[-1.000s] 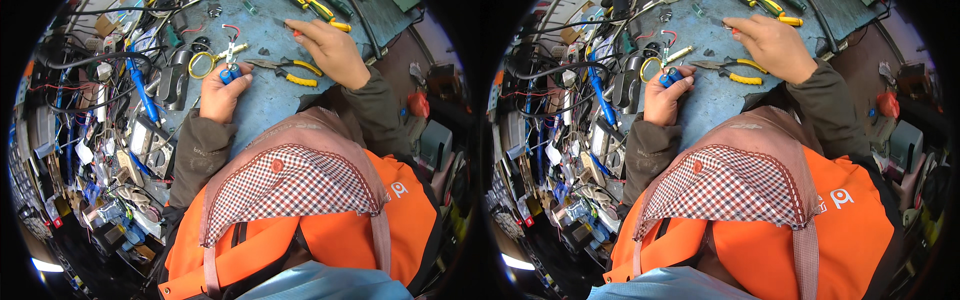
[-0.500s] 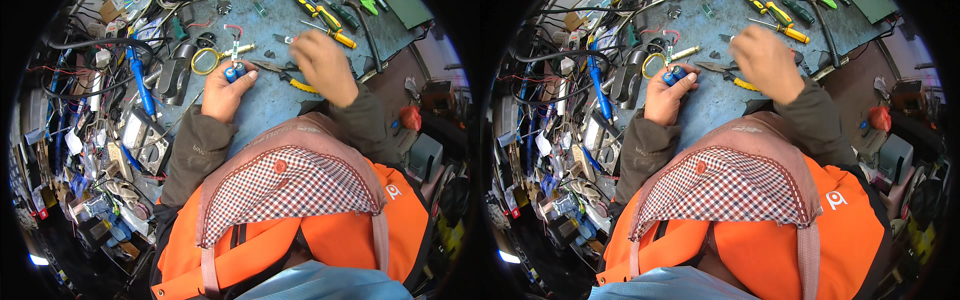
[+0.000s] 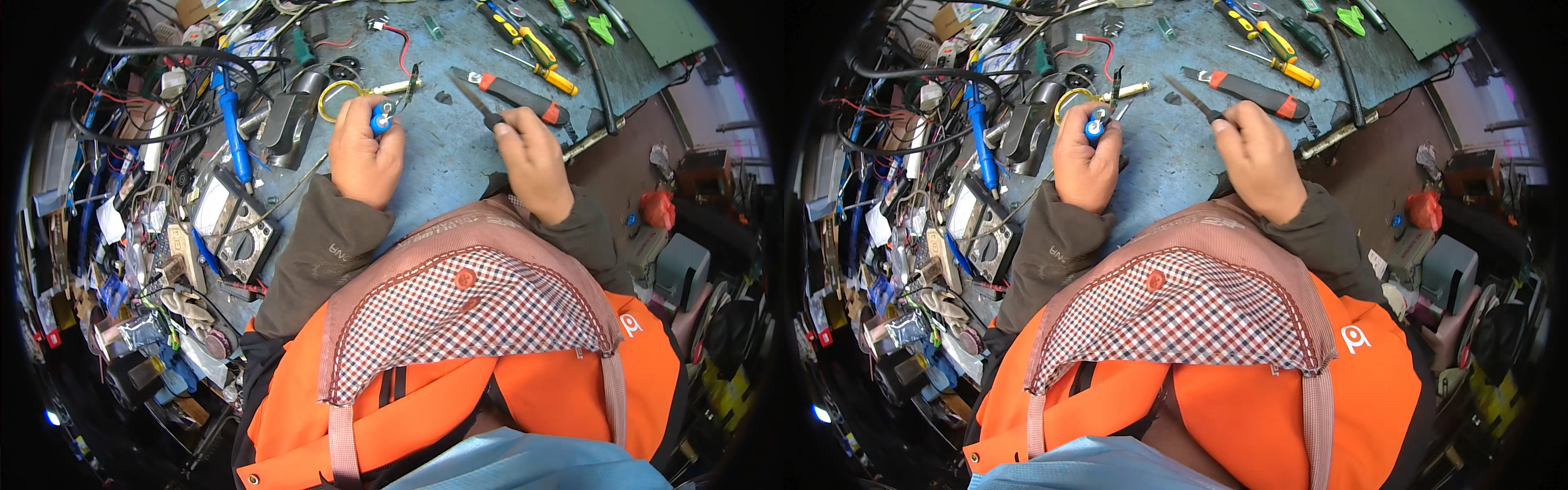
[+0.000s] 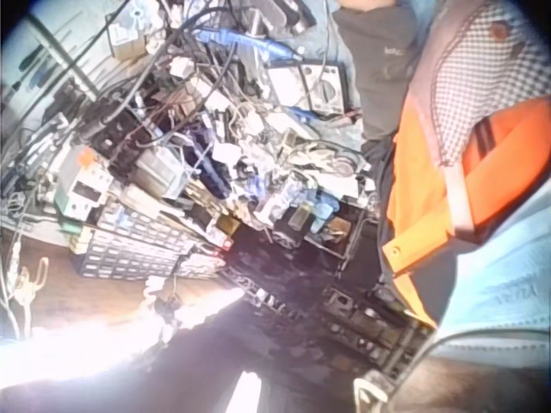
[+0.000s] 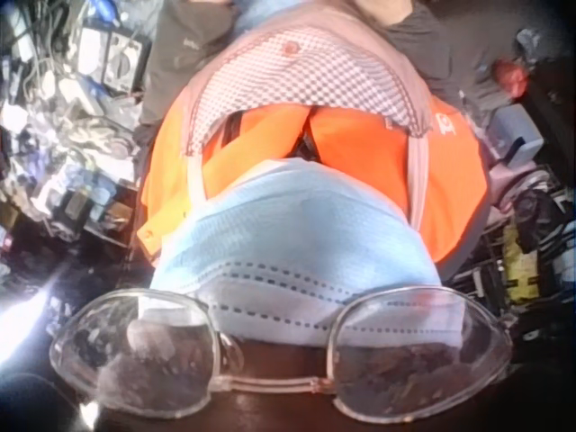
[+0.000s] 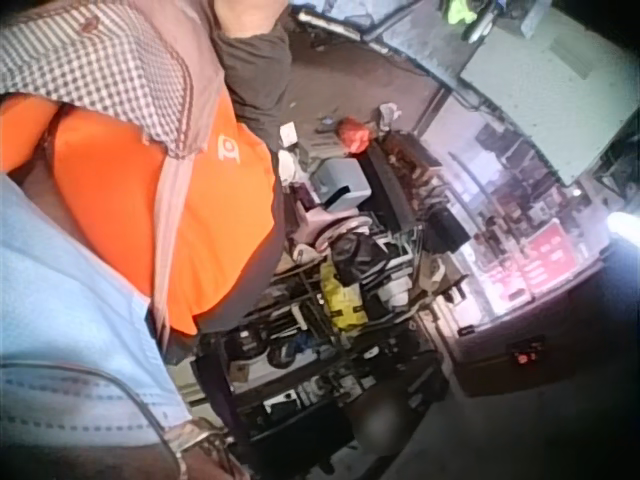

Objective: The person strips and twists wires on a small blue cylindrical component, then solders the connections using a soldering iron. The person uses pliers and a screwdriver to prepare and secure the wires before applying solder.

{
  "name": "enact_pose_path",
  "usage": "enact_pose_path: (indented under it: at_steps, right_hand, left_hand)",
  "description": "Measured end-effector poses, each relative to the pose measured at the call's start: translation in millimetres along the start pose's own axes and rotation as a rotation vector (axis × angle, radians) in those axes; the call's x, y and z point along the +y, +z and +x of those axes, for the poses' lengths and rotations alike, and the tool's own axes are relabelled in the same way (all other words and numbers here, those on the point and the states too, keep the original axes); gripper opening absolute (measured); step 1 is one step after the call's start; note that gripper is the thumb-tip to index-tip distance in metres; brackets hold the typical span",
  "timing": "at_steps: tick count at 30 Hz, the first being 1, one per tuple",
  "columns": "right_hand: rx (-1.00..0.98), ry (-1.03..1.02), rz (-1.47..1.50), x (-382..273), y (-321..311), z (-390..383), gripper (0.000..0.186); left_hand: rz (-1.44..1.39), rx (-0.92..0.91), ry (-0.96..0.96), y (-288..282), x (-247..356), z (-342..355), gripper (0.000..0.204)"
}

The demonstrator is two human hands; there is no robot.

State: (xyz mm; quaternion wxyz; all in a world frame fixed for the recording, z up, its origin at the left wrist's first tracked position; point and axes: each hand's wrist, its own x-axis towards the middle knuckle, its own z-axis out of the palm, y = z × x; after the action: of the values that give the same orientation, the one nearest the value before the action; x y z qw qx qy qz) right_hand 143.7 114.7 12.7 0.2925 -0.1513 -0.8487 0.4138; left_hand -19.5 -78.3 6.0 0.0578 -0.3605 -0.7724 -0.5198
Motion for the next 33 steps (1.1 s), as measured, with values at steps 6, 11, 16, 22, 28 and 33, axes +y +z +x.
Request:
enact_pose_path:
  at_steps: [6,11,16,22,28,33]
  right_hand:
    - [-0.331,0.159,0.199,-12,-6,-5,0.032]
    - [-0.276,-0.147,0.018,-18,0,2,0.031]
    - [-0.262,-0.245,-0.076,-16,3,4,0.030]
    - [-0.263,-0.209,-0.050,-16,9,5,0.030]
    - [-0.245,-0.202,-0.055,-19,13,4,0.030]
    - [-0.210,-0.213,-0.071,-22,14,4,0.029]
  left_hand:
    - [0.084,-0.038,0.048,-5,9,-2,0.038]
    - [0.048,-0.091,0.030,-7,10,-1,0.039]
    - [0.125,-0.045,0.093,-6,4,-1,0.033]
    - [0.150,-0.023,0.131,-3,1,-1,0.037]
    - [0.260,0.009,0.184,-1,0,-1,0.045]
    - [0.286,0.020,0.178,-1,1,-2,0.046]
